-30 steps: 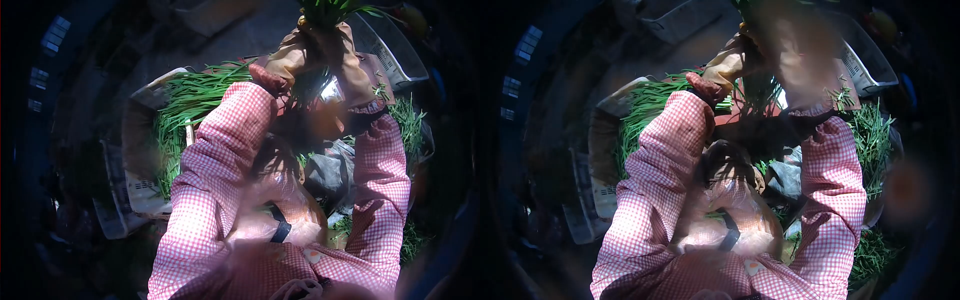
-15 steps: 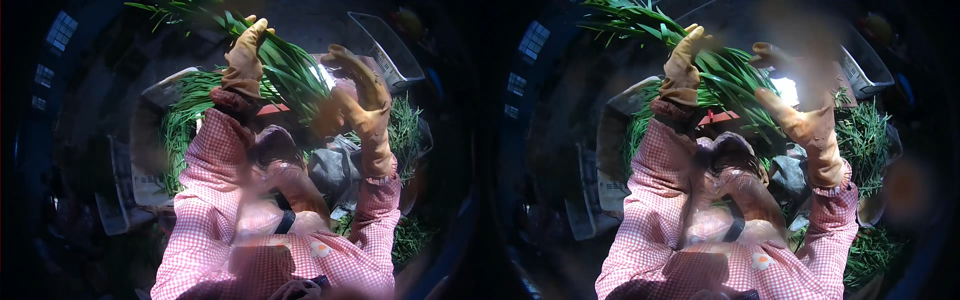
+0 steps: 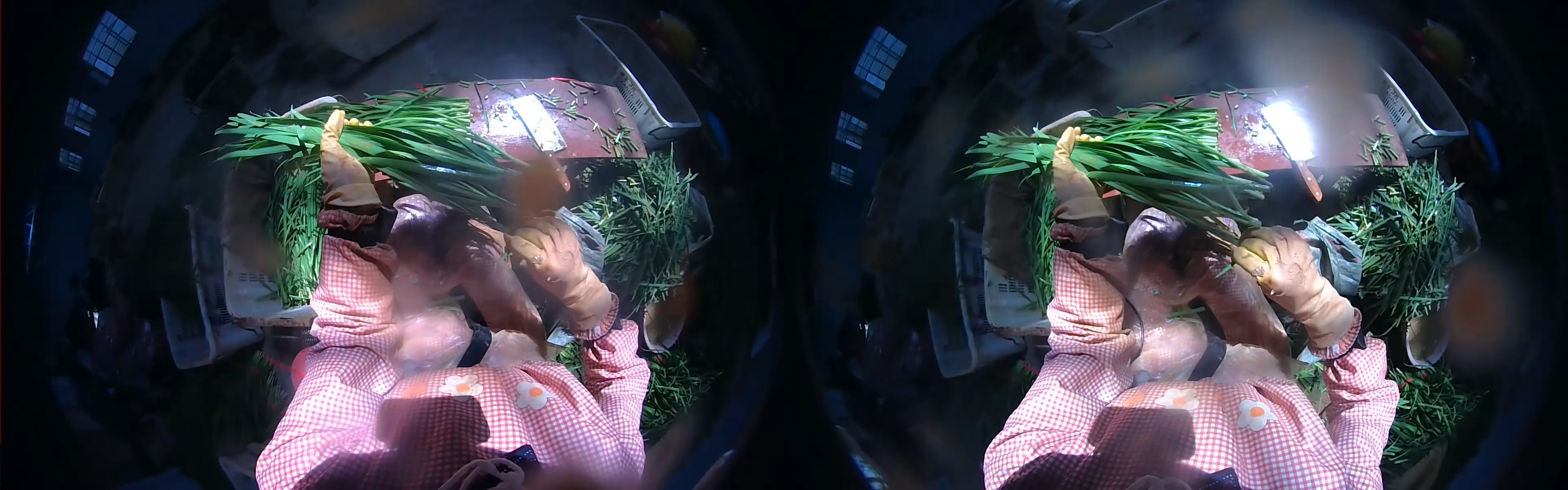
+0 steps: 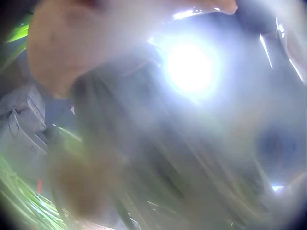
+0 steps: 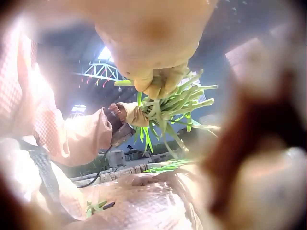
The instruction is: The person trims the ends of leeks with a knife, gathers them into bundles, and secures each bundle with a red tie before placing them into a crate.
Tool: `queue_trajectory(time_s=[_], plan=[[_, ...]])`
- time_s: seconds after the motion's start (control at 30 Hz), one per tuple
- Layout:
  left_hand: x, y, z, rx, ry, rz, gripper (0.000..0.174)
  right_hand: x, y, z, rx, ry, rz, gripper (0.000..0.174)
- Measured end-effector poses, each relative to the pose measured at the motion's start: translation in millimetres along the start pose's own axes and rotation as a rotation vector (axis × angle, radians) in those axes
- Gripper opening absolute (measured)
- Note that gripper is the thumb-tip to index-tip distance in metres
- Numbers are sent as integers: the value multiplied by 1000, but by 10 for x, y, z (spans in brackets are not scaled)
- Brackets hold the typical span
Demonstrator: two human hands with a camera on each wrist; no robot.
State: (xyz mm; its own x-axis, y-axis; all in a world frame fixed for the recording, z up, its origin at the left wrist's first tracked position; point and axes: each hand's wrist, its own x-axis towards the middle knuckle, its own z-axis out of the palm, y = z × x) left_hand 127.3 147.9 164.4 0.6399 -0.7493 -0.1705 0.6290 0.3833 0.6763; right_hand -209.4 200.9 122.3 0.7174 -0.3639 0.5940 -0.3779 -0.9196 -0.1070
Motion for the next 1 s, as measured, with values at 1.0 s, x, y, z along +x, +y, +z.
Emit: queue_trajectory(time_s=[1.0], plan=[[122, 1, -726, -94, -115, 32, 26, 169, 116, 131, 1367, 91, 1048, 44]])
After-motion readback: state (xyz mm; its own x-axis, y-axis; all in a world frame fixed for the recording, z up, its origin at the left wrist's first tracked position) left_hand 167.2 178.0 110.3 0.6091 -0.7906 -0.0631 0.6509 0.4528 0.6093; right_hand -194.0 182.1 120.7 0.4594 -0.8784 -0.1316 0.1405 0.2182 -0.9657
